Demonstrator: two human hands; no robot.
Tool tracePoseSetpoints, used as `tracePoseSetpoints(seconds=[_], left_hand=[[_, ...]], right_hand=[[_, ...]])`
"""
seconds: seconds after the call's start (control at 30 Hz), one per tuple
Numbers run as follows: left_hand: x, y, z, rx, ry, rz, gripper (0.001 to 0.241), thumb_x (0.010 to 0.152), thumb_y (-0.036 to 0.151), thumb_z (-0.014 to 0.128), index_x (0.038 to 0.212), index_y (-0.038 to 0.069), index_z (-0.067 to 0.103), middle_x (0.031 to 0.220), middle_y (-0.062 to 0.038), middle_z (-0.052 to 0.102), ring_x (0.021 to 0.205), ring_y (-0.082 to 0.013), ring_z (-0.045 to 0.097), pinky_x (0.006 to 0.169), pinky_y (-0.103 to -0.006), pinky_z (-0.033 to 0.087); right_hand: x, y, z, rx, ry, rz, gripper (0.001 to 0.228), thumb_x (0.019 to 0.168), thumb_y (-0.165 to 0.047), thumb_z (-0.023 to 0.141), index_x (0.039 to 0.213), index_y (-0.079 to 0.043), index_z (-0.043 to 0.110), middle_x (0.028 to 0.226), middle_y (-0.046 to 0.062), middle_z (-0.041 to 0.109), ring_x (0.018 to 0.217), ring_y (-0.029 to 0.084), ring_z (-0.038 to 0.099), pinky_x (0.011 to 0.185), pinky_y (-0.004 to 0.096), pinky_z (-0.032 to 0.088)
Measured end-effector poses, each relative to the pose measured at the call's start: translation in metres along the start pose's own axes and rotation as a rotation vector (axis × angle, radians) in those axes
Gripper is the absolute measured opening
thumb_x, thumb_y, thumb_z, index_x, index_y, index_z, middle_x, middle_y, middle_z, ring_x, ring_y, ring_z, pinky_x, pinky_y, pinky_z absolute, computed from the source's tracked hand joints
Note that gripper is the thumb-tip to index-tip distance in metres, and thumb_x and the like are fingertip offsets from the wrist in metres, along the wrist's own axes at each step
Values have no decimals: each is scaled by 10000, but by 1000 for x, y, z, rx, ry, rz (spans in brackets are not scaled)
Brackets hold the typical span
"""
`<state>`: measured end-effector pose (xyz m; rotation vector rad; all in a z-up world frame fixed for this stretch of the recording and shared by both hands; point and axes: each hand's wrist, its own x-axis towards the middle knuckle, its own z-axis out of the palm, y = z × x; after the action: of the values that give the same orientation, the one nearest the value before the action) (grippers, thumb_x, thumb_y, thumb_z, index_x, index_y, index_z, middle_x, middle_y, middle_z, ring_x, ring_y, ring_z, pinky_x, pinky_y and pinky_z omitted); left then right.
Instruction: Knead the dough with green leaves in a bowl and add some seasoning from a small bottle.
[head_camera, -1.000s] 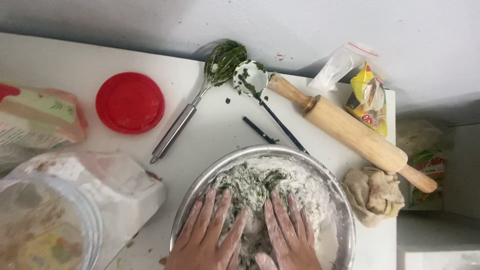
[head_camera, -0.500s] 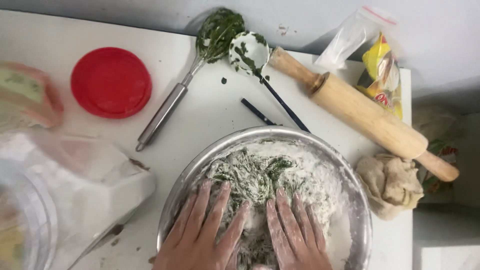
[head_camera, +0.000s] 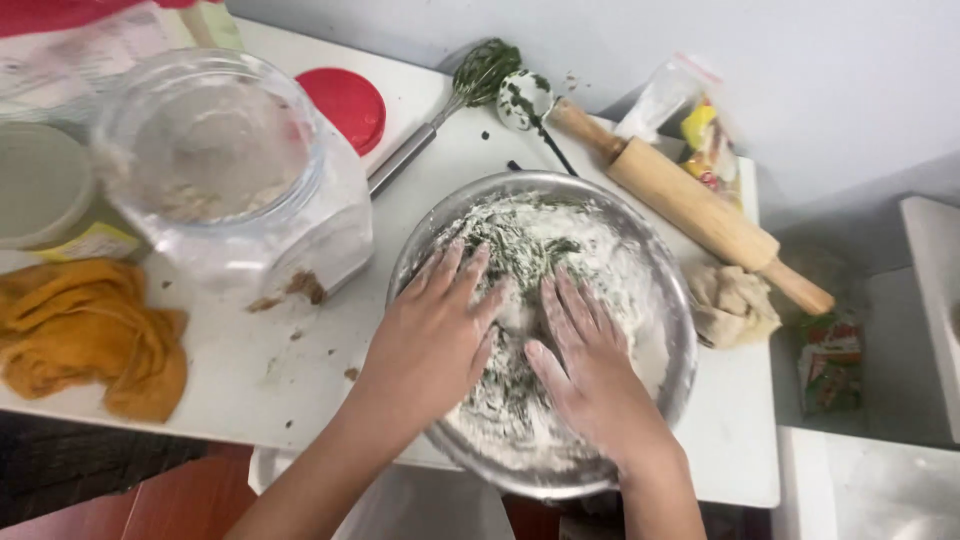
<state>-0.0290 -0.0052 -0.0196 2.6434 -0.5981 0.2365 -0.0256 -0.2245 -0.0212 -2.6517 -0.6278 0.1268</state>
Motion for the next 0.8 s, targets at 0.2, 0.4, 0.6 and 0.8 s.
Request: tracePoseSetpoints(seconds=[0.2, 0.4, 0.6, 0.8], left_hand=[[-2, -3, 24, 85, 90, 11, 528, 837, 270, 661, 1325, 75, 618, 1522, -233, 474, 1401, -442, 415, 1116, -540, 307], [-10, 2, 12, 75, 81, -16, 512, 838, 261, 690, 1322, 101, 657, 1449, -227, 539, 1355, -393, 464, 1130, -490, 371], [-15, 7, 16, 111, 22, -92, 505, 874, 302, 680, 1356, 152, 652, 1436, -193, 561, 1351, -375, 494, 1144, -474, 384], [-17, 5, 11, 95, 35, -47, 554, 849, 332, 700, 1368, 149, 635, 1457, -188, 548, 1360, -370, 481, 1134, -461, 381]], right_hand=[[-2, 14, 5, 49, 21, 57, 615, 1000, -440, 495, 1549, -174, 415, 1648, 94, 369, 1490, 328, 352, 1214, 444, 225], [1, 12, 8, 5, -19, 120, 628, 1005, -460, 466, 1569, -189, 401, 1634, 83, 348, 1463, 364, 318, 1203, 480, 201], [4, 18, 17, -31, 5, 87, 675, 1004, -522, 425, 1573, -164, 360, 1643, 114, 331, 1450, 399, 338, 1184, 511, 225], [9, 29, 27, -38, 12, 91, 666, 1011, -543, 418, 1578, -198, 370, 1645, 119, 327, 1456, 420, 329, 1205, 516, 216]])
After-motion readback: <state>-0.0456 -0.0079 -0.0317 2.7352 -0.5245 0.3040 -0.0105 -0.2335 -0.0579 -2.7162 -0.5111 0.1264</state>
